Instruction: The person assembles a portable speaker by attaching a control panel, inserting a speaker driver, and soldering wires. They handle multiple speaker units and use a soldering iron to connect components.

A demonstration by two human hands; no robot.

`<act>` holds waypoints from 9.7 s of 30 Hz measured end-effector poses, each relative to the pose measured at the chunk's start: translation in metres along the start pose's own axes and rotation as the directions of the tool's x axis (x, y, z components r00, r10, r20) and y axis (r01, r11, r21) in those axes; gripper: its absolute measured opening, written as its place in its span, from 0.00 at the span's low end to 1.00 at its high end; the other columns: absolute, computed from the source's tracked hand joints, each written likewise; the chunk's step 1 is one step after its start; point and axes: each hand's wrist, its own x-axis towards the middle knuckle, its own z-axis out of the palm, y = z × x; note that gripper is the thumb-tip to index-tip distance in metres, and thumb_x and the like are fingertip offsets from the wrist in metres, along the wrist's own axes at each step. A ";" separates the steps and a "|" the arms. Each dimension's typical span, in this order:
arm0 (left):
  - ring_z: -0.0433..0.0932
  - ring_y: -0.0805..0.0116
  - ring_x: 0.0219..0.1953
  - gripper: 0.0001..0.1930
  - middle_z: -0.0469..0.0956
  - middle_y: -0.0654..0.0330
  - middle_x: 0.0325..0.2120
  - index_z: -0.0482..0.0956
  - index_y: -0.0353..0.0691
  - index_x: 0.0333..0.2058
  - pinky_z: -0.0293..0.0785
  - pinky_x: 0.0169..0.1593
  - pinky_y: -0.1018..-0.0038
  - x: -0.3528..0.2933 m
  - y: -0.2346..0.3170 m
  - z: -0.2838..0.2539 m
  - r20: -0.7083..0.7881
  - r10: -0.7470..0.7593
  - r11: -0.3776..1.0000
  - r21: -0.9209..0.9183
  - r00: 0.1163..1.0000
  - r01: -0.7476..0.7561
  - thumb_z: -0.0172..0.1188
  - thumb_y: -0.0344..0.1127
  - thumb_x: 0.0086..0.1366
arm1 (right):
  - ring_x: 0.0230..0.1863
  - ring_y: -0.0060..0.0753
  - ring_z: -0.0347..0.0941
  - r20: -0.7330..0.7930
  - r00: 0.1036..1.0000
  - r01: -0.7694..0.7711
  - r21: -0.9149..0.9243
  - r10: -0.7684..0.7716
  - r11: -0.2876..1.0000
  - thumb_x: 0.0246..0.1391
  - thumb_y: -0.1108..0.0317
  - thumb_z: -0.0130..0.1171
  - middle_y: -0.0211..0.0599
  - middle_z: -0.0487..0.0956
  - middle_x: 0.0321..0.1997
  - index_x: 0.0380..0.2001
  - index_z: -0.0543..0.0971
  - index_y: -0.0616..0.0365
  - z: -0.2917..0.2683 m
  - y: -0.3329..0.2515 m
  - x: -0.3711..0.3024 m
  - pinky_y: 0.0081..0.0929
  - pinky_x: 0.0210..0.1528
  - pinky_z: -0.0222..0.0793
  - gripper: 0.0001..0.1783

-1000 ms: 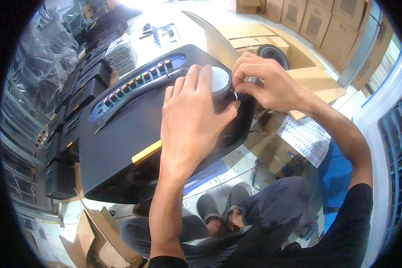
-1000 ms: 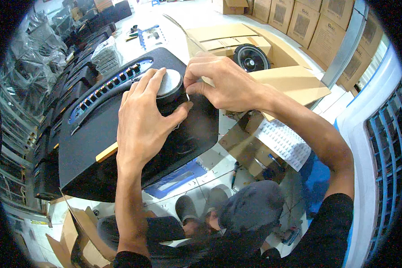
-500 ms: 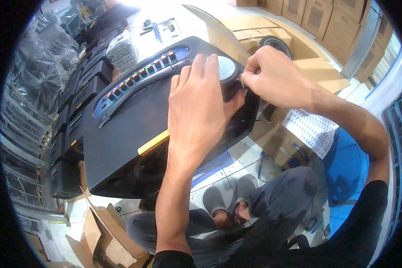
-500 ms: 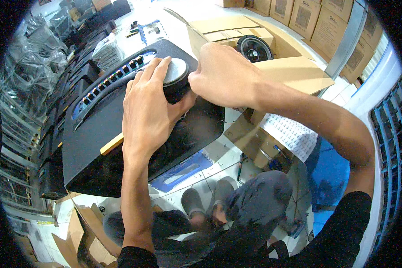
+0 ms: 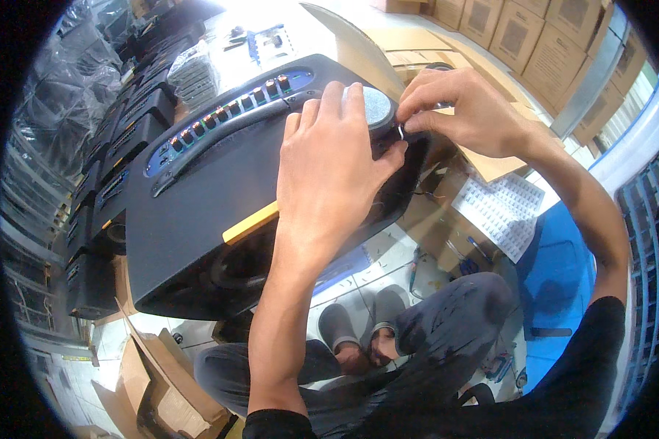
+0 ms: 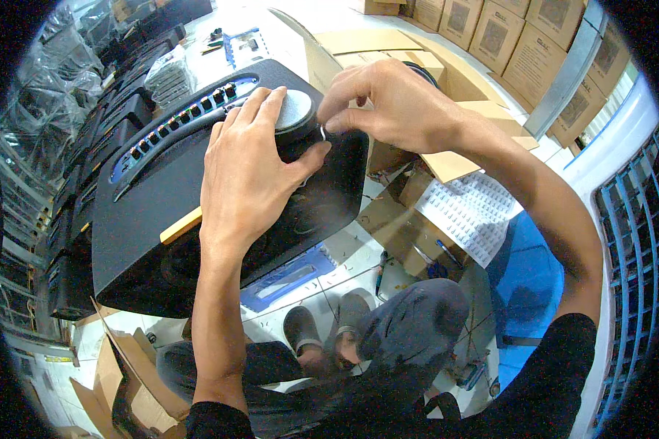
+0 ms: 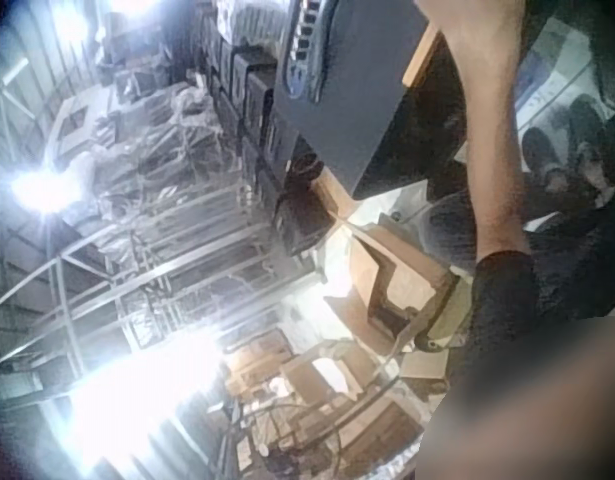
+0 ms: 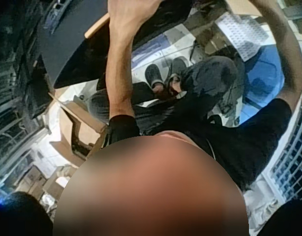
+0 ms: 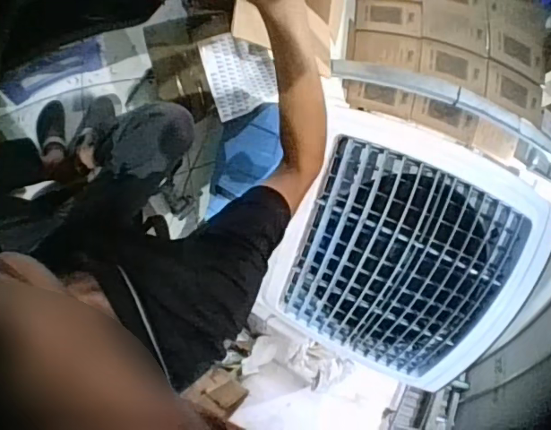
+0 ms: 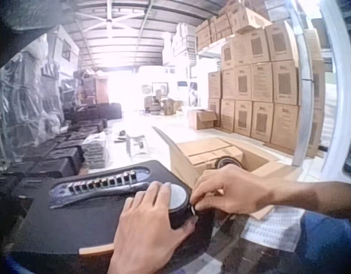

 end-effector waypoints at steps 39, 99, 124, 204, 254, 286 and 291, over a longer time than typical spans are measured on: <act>0.83 0.58 0.43 0.35 0.83 0.40 0.41 0.76 0.27 0.55 0.76 0.50 0.65 0.042 -0.007 -0.037 0.392 -0.045 0.994 -0.074 0.919 0.081 0.69 0.53 0.60 | 0.41 0.49 0.79 -0.578 0.813 0.028 0.157 0.069 0.987 0.54 0.70 0.66 0.48 0.83 0.37 0.37 0.84 0.63 0.060 -0.025 -0.050 0.39 0.47 0.73 0.09; 0.73 0.57 0.61 0.32 0.76 0.49 0.57 0.73 0.39 0.62 0.67 0.66 0.66 0.065 -0.051 -0.050 0.584 0.353 0.884 -0.464 0.731 -0.057 0.62 0.28 0.54 | 0.28 0.33 0.77 -0.458 0.866 -0.073 0.280 0.200 0.957 0.49 0.74 0.71 0.41 0.83 0.31 0.33 0.85 0.63 0.059 -0.062 -0.078 0.27 0.32 0.73 0.08; 0.76 0.68 0.51 0.34 0.80 0.55 0.49 0.74 0.35 0.60 0.69 0.60 0.71 0.040 -0.034 -0.037 0.453 0.199 0.932 -0.361 0.869 -0.026 0.73 0.41 0.56 | 0.30 0.18 0.77 -0.211 0.966 -0.065 0.366 0.151 0.928 0.53 0.73 0.66 0.35 0.85 0.28 0.35 0.87 0.65 0.022 0.003 -0.023 0.21 0.38 0.74 0.07; 0.82 0.53 0.46 0.27 0.82 0.41 0.43 0.76 0.29 0.54 0.73 0.55 0.67 0.029 -0.032 -0.010 0.245 0.183 0.920 -0.384 0.952 -0.078 0.65 0.42 0.60 | 0.46 0.44 0.76 -0.237 0.923 0.197 -0.388 -0.304 0.900 0.52 0.78 0.61 0.39 0.80 0.42 0.42 0.80 0.59 0.018 0.022 -0.016 0.38 0.48 0.72 0.12; 0.77 0.48 0.54 0.29 0.78 0.42 0.51 0.73 0.28 0.57 0.69 0.60 0.63 0.029 -0.031 -0.011 0.258 0.197 0.920 -0.382 0.946 -0.087 0.66 0.40 0.60 | 0.40 0.41 0.77 0.045 0.893 0.440 -0.296 -0.447 0.848 0.51 0.76 0.62 0.38 0.83 0.39 0.41 0.83 0.60 -0.007 0.044 0.009 0.34 0.43 0.73 0.13; 0.79 0.49 0.47 0.26 0.79 0.43 0.40 0.81 0.35 0.47 0.72 0.55 0.61 0.028 -0.002 0.006 0.137 -0.022 0.970 -0.239 0.990 0.054 0.69 0.47 0.54 | 0.38 0.49 0.76 -0.062 0.977 0.177 -0.306 -0.205 0.935 0.55 0.70 0.58 0.47 0.76 0.36 0.33 0.76 0.64 0.015 0.014 -0.011 0.41 0.42 0.72 0.07; 0.79 0.49 0.47 0.27 0.80 0.43 0.40 0.81 0.35 0.46 0.72 0.55 0.61 0.029 -0.001 0.006 0.142 -0.025 0.972 -0.227 0.990 0.057 0.69 0.47 0.51 | 0.38 0.44 0.75 0.033 0.915 0.356 -0.537 -0.402 0.765 0.52 0.69 0.60 0.43 0.76 0.38 0.33 0.74 0.61 0.012 0.021 -0.006 0.37 0.44 0.73 0.08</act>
